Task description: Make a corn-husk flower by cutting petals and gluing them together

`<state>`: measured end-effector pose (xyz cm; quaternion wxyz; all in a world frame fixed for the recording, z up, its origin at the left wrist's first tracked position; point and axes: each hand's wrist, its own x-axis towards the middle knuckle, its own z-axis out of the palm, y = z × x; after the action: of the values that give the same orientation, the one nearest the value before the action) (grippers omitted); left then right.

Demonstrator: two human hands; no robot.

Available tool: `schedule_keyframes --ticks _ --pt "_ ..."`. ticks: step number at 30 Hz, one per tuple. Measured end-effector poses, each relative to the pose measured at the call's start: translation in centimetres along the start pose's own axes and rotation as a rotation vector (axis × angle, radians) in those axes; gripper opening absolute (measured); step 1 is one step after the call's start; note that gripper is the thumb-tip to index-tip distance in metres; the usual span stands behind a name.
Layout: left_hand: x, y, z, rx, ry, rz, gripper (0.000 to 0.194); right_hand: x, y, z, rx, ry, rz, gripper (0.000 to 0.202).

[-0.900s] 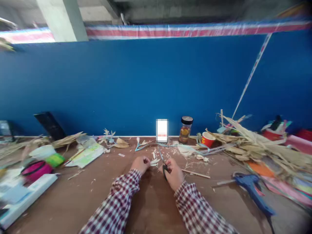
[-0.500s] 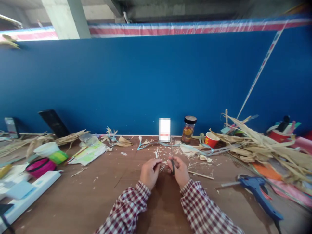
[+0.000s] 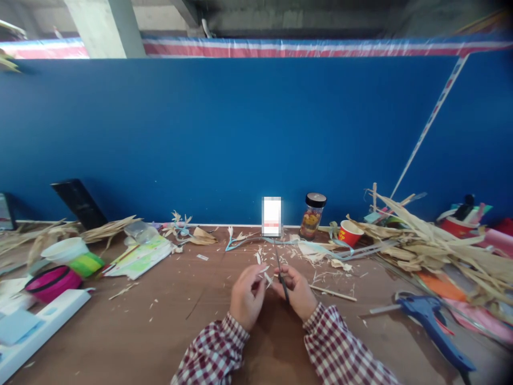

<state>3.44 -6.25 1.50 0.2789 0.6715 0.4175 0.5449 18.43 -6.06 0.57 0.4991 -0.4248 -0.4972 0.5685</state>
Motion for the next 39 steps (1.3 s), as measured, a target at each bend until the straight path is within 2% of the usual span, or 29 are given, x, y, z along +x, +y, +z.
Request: schedule_keyframes --ticks 2,4,7,10,13,18,28,33,36,39 --pt "0.3 0.0 0.0 -0.207 0.052 -0.293 0.030 0.0 0.0 0.2 -0.012 0.060 -0.011 0.039" --pt "0.5 0.0 0.0 -0.356 0.010 -0.498 0.032 -0.1 -0.2 0.6 -0.023 0.080 -0.041 0.039" --pt "0.5 0.0 0.4 -0.436 -0.066 -0.593 0.033 -0.6 -0.4 1.2 -0.035 0.000 -0.108 0.037" --pt "0.3 0.0 0.6 -0.503 -0.086 -0.658 0.040 -1.0 -0.6 1.6 -0.069 -0.048 -0.164 0.035" --pt "0.3 -0.2 0.6 -0.543 -0.104 -0.704 0.044 -1.0 -0.5 1.5 -0.125 -0.006 -0.175 0.037" --pt "0.5 -1.0 0.5 -0.533 -0.094 -0.731 0.033 -0.9 -0.1 1.5 -0.162 0.004 -0.185 0.036" --pt "0.7 -2.0 0.5 -0.415 -0.027 -0.642 0.026 -0.7 -0.7 1.8 -0.138 0.001 -0.085 0.034" --pt "1.4 -1.7 -0.5 -0.415 0.098 -0.621 0.033 -0.8 -0.3 1.7 -0.144 -0.004 -0.072 0.037" --pt "1.7 -1.2 -0.9 -0.485 0.208 -0.647 0.041 -0.7 -0.1 1.9 -0.116 0.048 -0.075 0.039" --pt "1.3 -0.5 -0.2 -0.577 0.191 -0.714 0.036 -0.6 -0.4 1.9 -0.081 0.127 -0.075 0.045"
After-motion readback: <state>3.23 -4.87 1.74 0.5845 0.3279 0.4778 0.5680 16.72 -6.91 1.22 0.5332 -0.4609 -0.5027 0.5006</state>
